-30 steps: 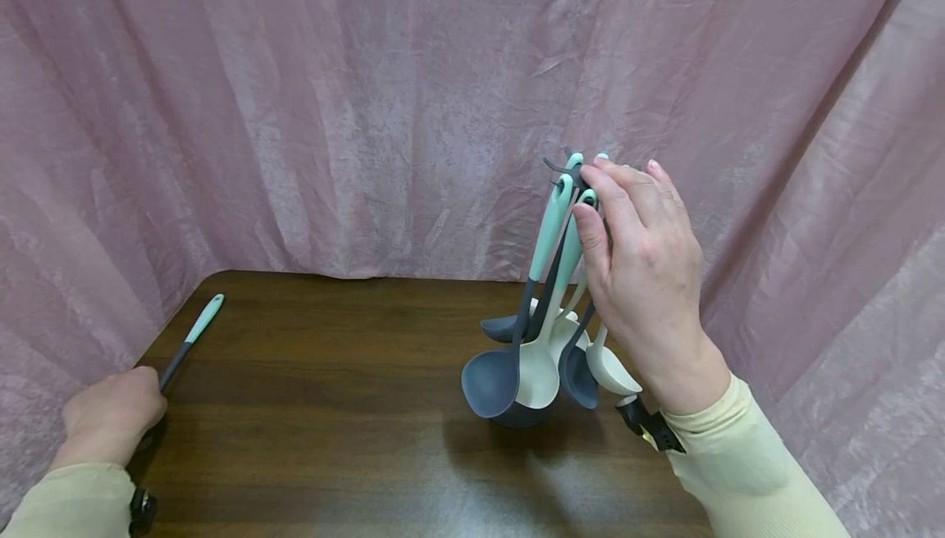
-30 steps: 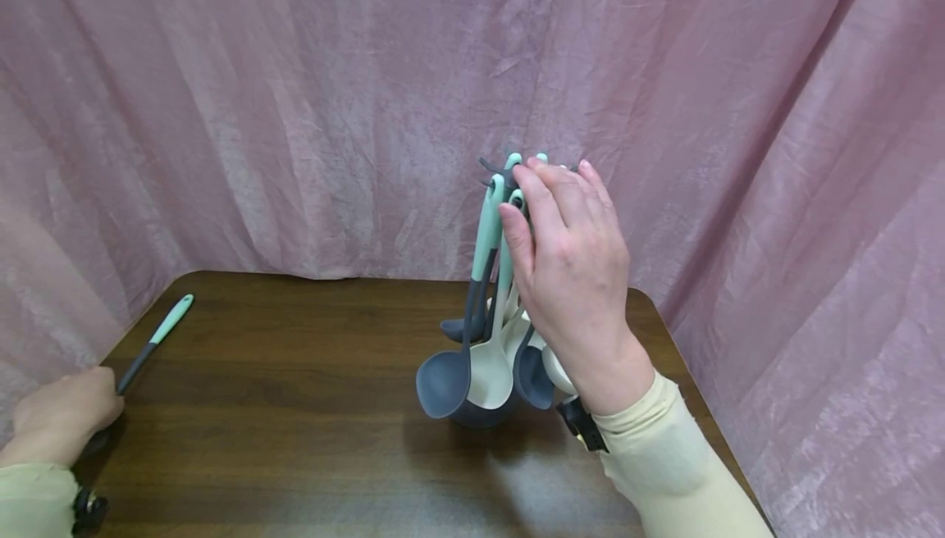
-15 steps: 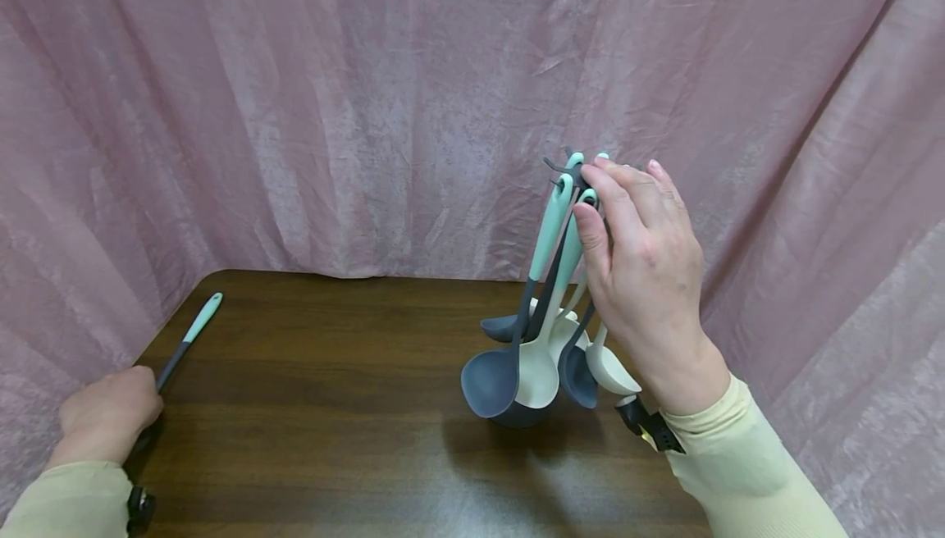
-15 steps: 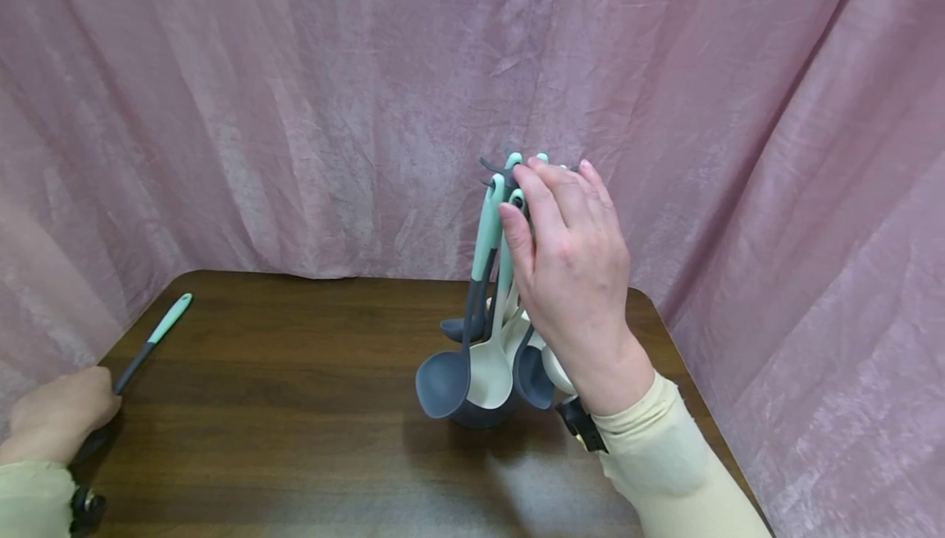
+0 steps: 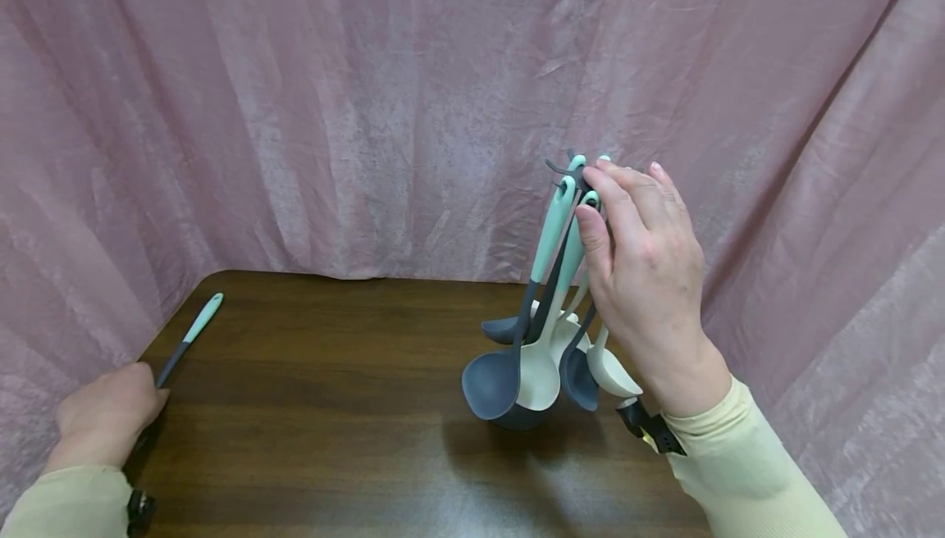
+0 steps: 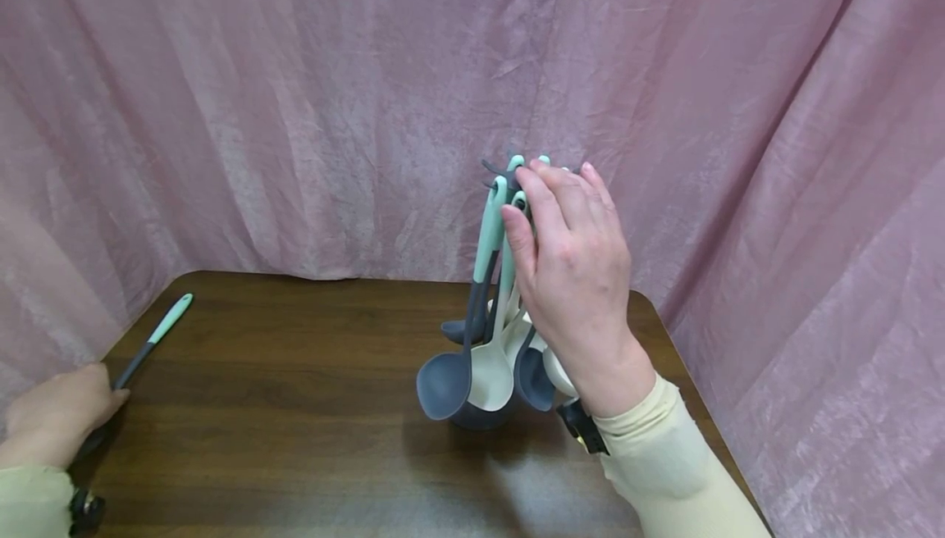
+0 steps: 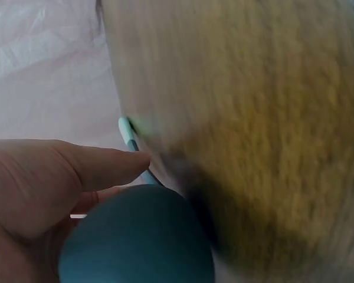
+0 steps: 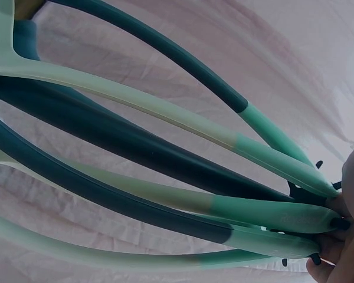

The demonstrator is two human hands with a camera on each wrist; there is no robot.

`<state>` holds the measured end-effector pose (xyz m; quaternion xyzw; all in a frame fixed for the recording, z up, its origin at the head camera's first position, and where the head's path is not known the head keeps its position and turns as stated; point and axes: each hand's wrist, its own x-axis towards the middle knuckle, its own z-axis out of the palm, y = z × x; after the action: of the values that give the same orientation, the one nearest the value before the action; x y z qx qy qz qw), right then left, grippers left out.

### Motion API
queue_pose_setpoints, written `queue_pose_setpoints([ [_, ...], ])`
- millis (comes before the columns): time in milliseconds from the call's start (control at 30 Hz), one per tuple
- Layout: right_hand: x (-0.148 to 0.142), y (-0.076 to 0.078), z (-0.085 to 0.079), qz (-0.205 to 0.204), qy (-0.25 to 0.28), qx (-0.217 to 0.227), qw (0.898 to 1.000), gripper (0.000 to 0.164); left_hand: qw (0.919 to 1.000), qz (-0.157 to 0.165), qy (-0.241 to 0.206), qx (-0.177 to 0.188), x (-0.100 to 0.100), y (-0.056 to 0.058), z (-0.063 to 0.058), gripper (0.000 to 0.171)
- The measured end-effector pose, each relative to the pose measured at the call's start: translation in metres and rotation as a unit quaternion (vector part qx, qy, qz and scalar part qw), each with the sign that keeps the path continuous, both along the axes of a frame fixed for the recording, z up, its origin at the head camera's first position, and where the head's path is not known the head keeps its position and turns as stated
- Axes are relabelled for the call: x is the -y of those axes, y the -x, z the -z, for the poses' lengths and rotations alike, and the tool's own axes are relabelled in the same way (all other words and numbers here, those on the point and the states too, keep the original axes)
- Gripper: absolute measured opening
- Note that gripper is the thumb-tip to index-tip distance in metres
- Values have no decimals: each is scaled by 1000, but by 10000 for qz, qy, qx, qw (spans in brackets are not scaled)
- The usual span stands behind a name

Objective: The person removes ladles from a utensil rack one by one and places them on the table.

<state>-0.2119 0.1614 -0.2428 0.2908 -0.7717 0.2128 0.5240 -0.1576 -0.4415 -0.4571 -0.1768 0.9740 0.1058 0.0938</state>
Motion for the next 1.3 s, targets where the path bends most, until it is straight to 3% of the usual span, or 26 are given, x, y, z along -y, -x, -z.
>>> queue_pose_setpoints([
  [200, -2, -1, 1, 35, 7, 14, 10000, 36, 9990, 211, -24, -398, -10, 1, -6, 33],
  [400, -4, -1, 0, 63, -11, 12, 10000, 36, 9916, 458, 14, -1209, -37, 5, -19, 31],
  [500, -5, 0, 0, 80, -9, 22, 10000, 38, 9792, 663, 192, -1911, -58, 9, -28, 32],
  [600, -5, 1, 0, 98, -40, 22, 9999, 39, 9611, 855, 370, -2599, -80, 11, -37, 32],
  [733, -6, 2, -1, 92, -63, 13, 9999, 40, 9417, 1097, 476, -3145, -106, 14, -47, 35],
  [867, -6, 3, -1, 93, -72, 0, 9999, 40, 9295, 1308, 504, -3411, -128, 16, -55, 38],
  [1300, -8, 3, -3, 136, -61, 36, 9999, 40, 9123, 1722, 120, -3714, -195, 20, -81, 38],
])
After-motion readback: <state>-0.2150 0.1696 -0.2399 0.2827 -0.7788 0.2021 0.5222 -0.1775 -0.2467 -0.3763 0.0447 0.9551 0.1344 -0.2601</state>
